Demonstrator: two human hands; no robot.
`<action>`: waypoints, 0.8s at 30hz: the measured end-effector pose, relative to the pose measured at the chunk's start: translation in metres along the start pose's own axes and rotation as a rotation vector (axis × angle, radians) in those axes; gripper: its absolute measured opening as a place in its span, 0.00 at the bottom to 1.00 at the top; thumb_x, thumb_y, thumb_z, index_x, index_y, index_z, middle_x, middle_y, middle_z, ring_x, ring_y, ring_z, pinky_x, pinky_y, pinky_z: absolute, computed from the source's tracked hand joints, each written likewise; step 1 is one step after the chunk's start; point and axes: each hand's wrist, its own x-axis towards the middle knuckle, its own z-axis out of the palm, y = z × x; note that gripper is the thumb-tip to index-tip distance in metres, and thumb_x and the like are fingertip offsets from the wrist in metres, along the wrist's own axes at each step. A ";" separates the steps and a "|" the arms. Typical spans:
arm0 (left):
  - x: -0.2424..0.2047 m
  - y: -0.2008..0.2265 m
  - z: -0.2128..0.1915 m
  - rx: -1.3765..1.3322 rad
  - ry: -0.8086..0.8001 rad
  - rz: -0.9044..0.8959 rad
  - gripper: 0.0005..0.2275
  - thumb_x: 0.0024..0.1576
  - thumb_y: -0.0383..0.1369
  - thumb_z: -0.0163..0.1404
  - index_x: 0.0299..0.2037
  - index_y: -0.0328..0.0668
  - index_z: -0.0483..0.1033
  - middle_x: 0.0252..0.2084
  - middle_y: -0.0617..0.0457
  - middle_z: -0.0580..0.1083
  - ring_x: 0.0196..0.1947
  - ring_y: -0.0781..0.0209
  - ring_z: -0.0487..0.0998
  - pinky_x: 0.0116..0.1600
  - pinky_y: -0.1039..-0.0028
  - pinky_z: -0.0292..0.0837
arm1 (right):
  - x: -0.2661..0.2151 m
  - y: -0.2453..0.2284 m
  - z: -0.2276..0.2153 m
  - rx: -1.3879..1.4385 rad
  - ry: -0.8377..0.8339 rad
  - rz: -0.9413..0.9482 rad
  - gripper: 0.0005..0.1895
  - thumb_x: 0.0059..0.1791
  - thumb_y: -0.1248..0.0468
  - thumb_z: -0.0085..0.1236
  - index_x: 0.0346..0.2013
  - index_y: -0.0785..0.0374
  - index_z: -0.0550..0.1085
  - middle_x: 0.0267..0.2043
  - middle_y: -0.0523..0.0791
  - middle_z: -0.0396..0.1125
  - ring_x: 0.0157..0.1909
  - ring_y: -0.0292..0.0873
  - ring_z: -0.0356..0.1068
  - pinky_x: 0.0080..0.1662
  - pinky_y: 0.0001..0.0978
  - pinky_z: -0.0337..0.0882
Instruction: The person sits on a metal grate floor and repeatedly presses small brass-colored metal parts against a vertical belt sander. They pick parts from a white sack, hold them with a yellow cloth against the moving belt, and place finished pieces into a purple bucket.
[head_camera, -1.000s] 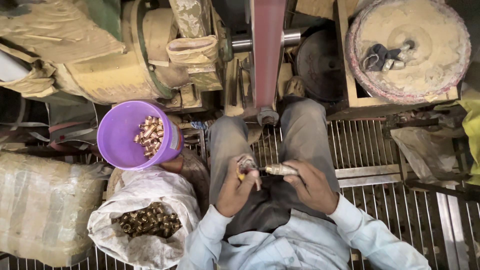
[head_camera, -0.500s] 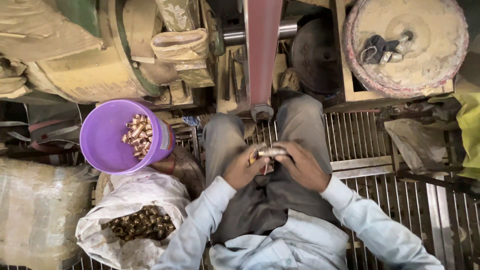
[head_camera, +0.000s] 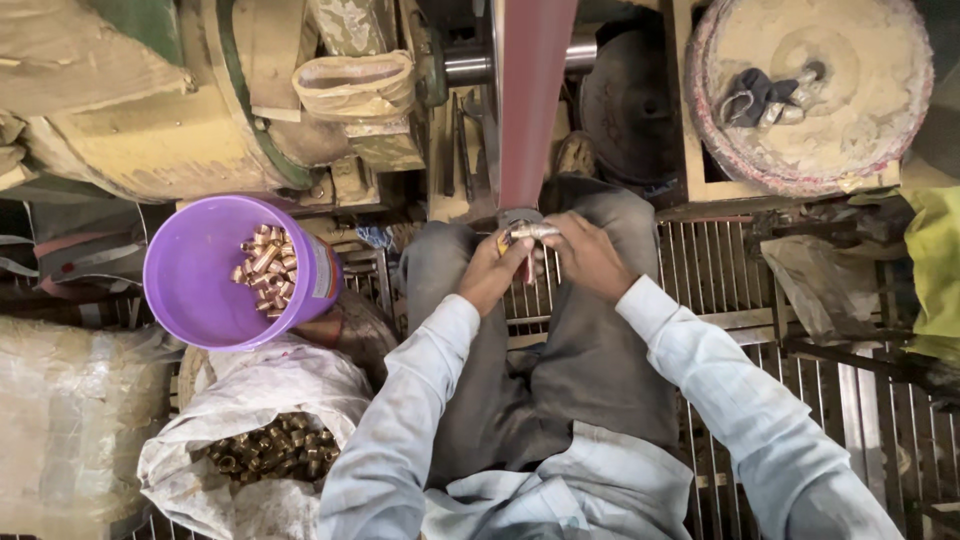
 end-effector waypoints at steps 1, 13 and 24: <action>0.003 -0.002 -0.001 -0.006 0.021 0.000 0.11 0.67 0.33 0.48 0.55 0.36 0.73 0.39 0.53 0.76 0.34 0.66 0.78 0.39 0.74 0.76 | 0.002 0.000 0.000 0.000 0.000 -0.004 0.10 0.56 0.67 0.51 0.51 0.67 0.72 0.46 0.55 0.70 0.48 0.61 0.72 0.48 0.47 0.72; 0.024 -0.005 0.000 0.004 0.115 0.016 0.09 0.66 0.33 0.47 0.52 0.37 0.74 0.34 0.54 0.76 0.30 0.67 0.77 0.34 0.75 0.74 | 0.023 0.000 0.004 -0.004 0.031 0.024 0.06 0.55 0.68 0.50 0.45 0.68 0.72 0.43 0.55 0.71 0.46 0.61 0.72 0.47 0.48 0.73; 0.025 -0.003 0.004 0.005 0.148 0.017 0.08 0.66 0.32 0.47 0.50 0.36 0.74 0.33 0.53 0.76 0.28 0.66 0.76 0.33 0.75 0.74 | 0.026 0.006 0.005 0.043 -0.017 0.140 0.06 0.56 0.67 0.49 0.42 0.68 0.71 0.38 0.55 0.71 0.42 0.60 0.74 0.44 0.46 0.72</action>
